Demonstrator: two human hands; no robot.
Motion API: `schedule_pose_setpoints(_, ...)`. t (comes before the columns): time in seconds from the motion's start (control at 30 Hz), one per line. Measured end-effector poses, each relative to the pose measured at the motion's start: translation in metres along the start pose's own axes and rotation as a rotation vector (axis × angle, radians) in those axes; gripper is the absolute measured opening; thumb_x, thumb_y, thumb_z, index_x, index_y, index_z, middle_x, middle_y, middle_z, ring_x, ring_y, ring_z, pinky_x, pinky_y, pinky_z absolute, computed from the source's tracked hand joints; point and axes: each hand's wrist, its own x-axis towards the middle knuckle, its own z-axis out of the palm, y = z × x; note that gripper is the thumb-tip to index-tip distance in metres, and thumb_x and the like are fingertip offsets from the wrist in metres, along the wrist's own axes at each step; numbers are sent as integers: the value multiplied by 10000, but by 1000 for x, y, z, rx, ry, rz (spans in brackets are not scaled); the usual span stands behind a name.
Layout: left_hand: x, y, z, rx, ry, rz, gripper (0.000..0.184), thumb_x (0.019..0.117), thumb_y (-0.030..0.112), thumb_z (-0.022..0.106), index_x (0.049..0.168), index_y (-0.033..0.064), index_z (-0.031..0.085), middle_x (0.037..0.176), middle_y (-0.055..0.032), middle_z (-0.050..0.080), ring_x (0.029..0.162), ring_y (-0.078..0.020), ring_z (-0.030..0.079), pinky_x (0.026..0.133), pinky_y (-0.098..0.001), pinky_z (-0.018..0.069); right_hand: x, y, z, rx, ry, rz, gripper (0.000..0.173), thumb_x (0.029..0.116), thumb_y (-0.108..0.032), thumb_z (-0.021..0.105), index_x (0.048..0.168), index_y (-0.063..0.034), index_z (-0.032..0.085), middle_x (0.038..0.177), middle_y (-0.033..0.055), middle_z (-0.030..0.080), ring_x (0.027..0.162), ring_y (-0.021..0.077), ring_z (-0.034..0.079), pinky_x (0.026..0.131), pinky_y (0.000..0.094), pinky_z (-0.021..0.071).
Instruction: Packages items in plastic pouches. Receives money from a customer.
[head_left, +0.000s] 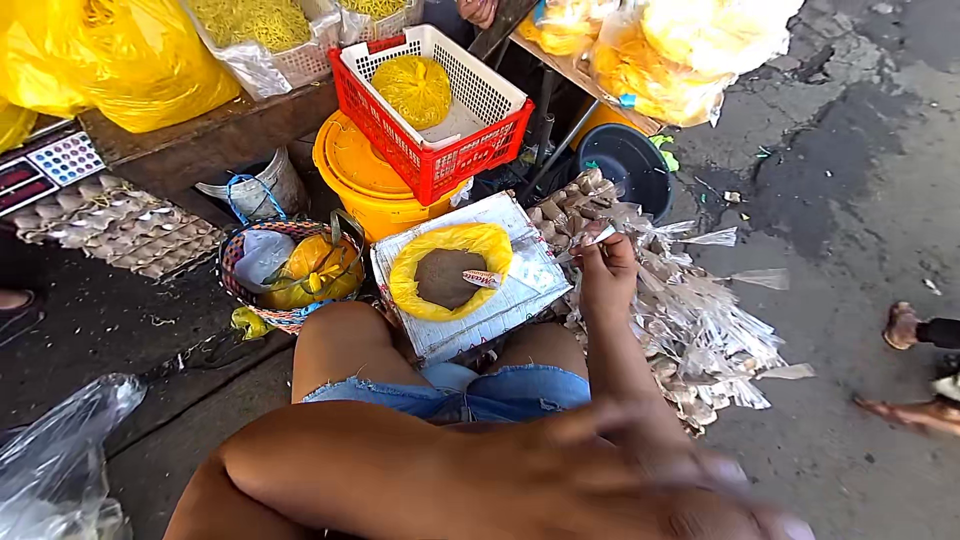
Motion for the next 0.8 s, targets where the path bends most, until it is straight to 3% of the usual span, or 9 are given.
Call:
schedule_pose_setpoints(0.13, -28, -63, -31, 9, 282, -371, 421, 992, 379, 637, 1320, 115, 640, 1409, -110, 585, 1327, -175, 544, 1096, -367, 484, -17, -25, -4, 192, -244, 134, 147, 998, -49, 535, 993, -164, 627, 894, -84, 686, 753, 24, 634, 723, 234, 561)
schedule_pose_setpoints(0.23, -64, -116, -20, 6, 394, -659, 451, 1004, 326, 631, 1346, 32, 628, 1383, -139, 608, 1304, -202, 561, 1092, -411, 474, -39, -42, 1, 472, -485, 373, 183, 981, -101, 577, 935, -229, 700, 907, -69, 727, 770, 22, 648, 727, 219, 550)
schedule_pose_setpoints(0.3, -79, -132, -3, -202, 356, -729, 572, 987, 327, 653, 1407, -46, 547, 1404, -163, 598, 1319, -192, 561, 1123, -378, 457, -55, -44, 9, 587, -605, 518, 132, 964, -123, 627, 973, -212, 723, 923, -62, 728, 769, 19, 646, 712, 211, 546)
schedule_pose_setpoints(0.37, -83, -136, 15, -369, 392, -767, 579, 944, 255, 717, 1368, -97, 537, 1298, -139, 653, 1209, -140, 624, 1076, -323, 495, -66, -40, 19, 614, -658, 616, 106, 967, -108, 635, 989, -182, 707, 886, -66, 709, 715, 6, 614, 662, 193, 520)
schedule_pose_setpoints(0.47, -85, -132, 29, -349, 561, -938, 190, 921, 83, 716, 1059, -34, 657, 941, -13, 696, 852, -28, 659, 826, -214, 556, -76, -36, 28, 456, -604, 662, 154, 1032, -100, 514, 976, -114, 658, 855, -53, 670, 674, 6, 577, 617, 177, 484)
schedule_pose_setpoints(0.6, -94, -130, 33, -259, 504, -995, 143, 939, 117, 711, 976, -18, 681, 920, -10, 713, 862, 0, 659, 845, -193, 544, -82, -31, 32, 332, -591, 567, 499, 1108, -313, 199, 1180, -27, 602, 1024, 3, 696, 900, 89, 660, 803, 273, 547)
schedule_pose_setpoints(0.63, -96, -129, 33, -230, 455, -1032, 160, 949, 141, 700, 983, -13, 679, 911, -12, 701, 844, 1, 645, 825, -186, 534, -84, -26, 31, 291, -620, 468, 535, 1101, -387, 243, 1229, 0, 589, 1071, 10, 694, 958, 95, 659, 847, 285, 544)
schedule_pose_setpoints(0.73, -100, -128, 31, -191, 312, -1134, 212, 984, 186, 653, 1035, -18, 687, 907, -39, 682, 811, -24, 614, 792, -208, 514, -88, -20, 34, 127, -659, 221, 594, 973, -452, 604, 1266, 64, 589, 1149, 49, 675, 1010, 73, 634, 860, 260, 533)
schedule_pose_setpoints(0.8, -104, -128, 34, -210, 298, -1132, 198, 995, 159, 622, 1034, -24, 687, 911, -37, 685, 808, -14, 624, 793, -203, 529, -90, -21, 36, 132, -681, 192, 628, 947, -461, 642, 1258, 82, 589, 1160, 70, 674, 1019, 77, 635, 864, 262, 532)
